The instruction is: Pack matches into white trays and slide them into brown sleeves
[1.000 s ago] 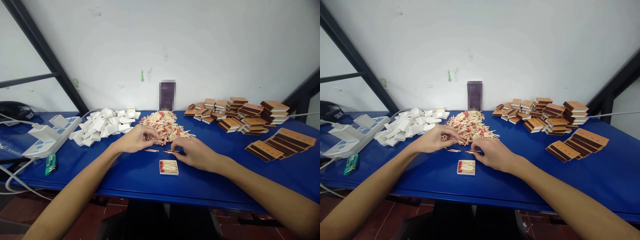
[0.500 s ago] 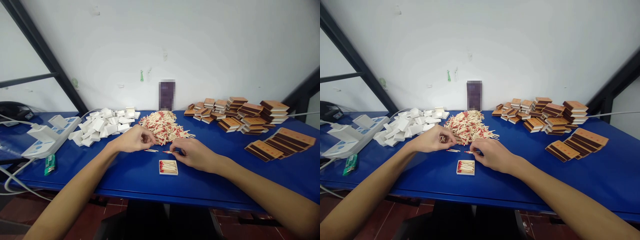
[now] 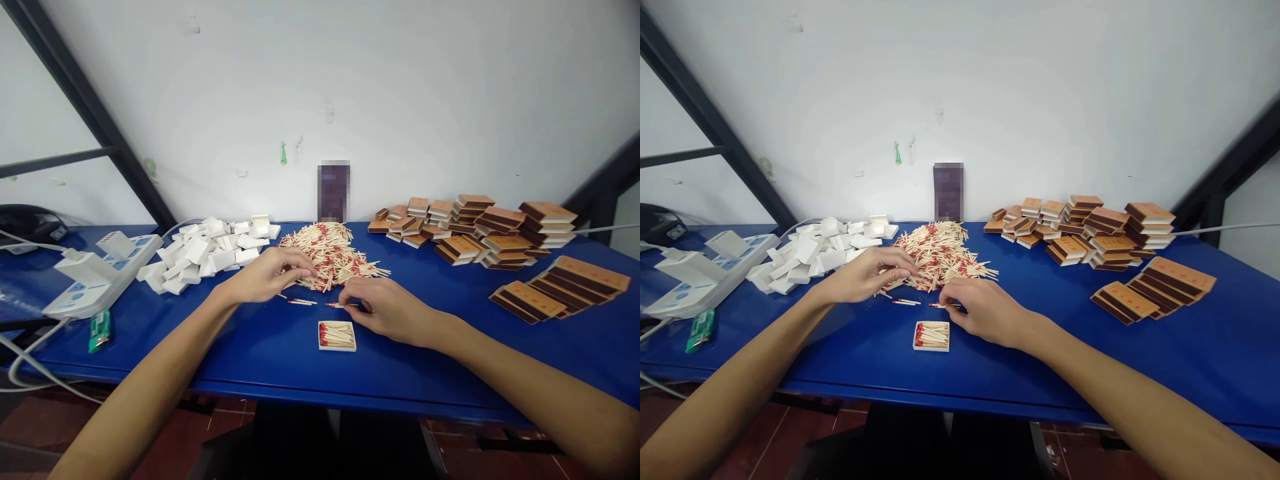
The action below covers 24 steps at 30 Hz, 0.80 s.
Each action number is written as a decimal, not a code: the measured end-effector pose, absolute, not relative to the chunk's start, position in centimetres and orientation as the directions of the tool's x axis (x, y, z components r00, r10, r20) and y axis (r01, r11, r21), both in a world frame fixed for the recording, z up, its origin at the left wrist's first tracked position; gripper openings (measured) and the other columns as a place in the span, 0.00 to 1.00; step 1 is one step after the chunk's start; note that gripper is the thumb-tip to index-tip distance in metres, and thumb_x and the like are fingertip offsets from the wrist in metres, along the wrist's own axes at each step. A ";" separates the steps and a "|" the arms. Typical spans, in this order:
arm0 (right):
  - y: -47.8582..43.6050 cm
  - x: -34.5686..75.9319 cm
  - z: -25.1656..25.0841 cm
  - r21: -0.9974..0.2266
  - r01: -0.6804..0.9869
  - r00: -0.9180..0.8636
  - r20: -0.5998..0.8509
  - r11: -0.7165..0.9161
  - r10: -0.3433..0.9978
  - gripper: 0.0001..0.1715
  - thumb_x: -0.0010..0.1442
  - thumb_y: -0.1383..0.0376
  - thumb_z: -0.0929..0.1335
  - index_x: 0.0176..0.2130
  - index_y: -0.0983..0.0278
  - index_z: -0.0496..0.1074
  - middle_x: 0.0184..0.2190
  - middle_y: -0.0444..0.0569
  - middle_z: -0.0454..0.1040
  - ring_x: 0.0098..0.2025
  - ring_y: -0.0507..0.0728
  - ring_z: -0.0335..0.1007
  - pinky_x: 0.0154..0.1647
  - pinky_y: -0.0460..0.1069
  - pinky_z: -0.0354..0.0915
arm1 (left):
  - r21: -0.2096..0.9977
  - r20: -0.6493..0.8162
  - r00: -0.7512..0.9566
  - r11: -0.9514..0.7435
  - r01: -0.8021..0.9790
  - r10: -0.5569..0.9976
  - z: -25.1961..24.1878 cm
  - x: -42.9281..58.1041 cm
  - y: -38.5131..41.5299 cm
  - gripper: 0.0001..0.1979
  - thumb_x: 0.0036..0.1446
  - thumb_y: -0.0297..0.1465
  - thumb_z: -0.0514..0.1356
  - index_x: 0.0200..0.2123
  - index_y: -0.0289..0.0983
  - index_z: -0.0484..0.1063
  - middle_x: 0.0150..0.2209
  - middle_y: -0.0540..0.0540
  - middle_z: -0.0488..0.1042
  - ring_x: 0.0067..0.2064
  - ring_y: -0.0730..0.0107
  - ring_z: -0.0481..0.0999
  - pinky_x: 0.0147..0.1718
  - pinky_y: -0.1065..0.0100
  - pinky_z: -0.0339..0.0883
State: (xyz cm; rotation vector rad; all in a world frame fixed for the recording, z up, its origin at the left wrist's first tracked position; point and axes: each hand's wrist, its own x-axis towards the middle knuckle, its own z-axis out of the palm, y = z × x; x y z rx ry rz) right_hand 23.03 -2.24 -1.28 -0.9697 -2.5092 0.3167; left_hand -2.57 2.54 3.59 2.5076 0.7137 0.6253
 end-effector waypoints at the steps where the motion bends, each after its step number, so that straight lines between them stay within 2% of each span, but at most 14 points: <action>1: -2.2 23.0 -1.3 -0.357 0.584 -0.663 0.308 0.729 0.682 0.07 0.61 0.72 0.65 0.36 0.63 0.71 0.32 0.45 0.74 0.27 0.50 0.64 0.32 0.46 0.58 | 0.525 0.299 0.760 -0.765 0.374 0.577 3.5 -2.5 2.6 0.12 0.67 0.32 0.54 0.41 0.36 0.78 0.40 0.44 0.79 0.40 0.70 0.77 0.40 0.68 0.70; 5: -2.2 23.0 -1.2 -0.357 0.588 -0.663 0.301 0.726 0.685 0.07 0.61 0.72 0.64 0.36 0.63 0.71 0.32 0.45 0.74 0.27 0.50 0.64 0.31 0.47 0.59 | 0.435 0.342 0.742 -0.797 0.419 0.577 3.3 -2.5 2.6 0.12 0.67 0.30 0.52 0.43 0.36 0.76 0.38 0.44 0.80 0.38 0.70 0.78 0.37 0.69 0.70; 11: -2.4 22.9 -1.0 -0.357 0.593 -0.663 0.292 0.722 0.689 0.07 0.62 0.71 0.64 0.36 0.63 0.71 0.32 0.46 0.74 0.28 0.51 0.65 0.32 0.47 0.59 | 0.265 0.405 0.737 -0.841 0.472 0.542 3.3 -2.7 2.7 0.14 0.66 0.28 0.51 0.45 0.35 0.76 0.40 0.43 0.80 0.40 0.68 0.79 0.41 0.65 0.71; 17: -2.4 23.0 -1.1 -0.360 0.587 -0.664 0.297 0.725 0.686 0.07 0.62 0.71 0.64 0.37 0.63 0.71 0.32 0.46 0.74 0.28 0.51 0.65 0.32 0.47 0.59 | 0.182 0.360 0.787 -0.865 0.468 0.501 3.0 -2.6 2.6 0.14 0.67 0.27 0.49 0.47 0.35 0.73 0.43 0.42 0.79 0.43 0.66 0.77 0.41 0.65 0.69; 21: -2.3 23.0 -1.1 -0.364 0.591 -0.659 0.296 0.720 0.691 0.07 0.62 0.71 0.64 0.37 0.63 0.72 0.32 0.46 0.74 0.28 0.51 0.65 0.32 0.47 0.59 | 0.191 0.301 0.796 -0.851 0.489 0.525 3.0 -2.3 2.1 0.12 0.68 0.26 0.49 0.50 0.36 0.69 0.43 0.43 0.78 0.42 0.67 0.77 0.39 0.66 0.67; 24: -2.4 22.9 -1.0 -0.363 0.596 -0.656 0.293 0.716 0.695 0.08 0.62 0.71 0.64 0.38 0.63 0.72 0.31 0.46 0.74 0.28 0.51 0.65 0.32 0.47 0.59 | 0.239 0.251 0.779 -0.817 0.525 0.574 3.2 -2.0 1.8 0.10 0.67 0.30 0.54 0.49 0.35 0.68 0.38 0.45 0.78 0.37 0.68 0.76 0.35 0.68 0.65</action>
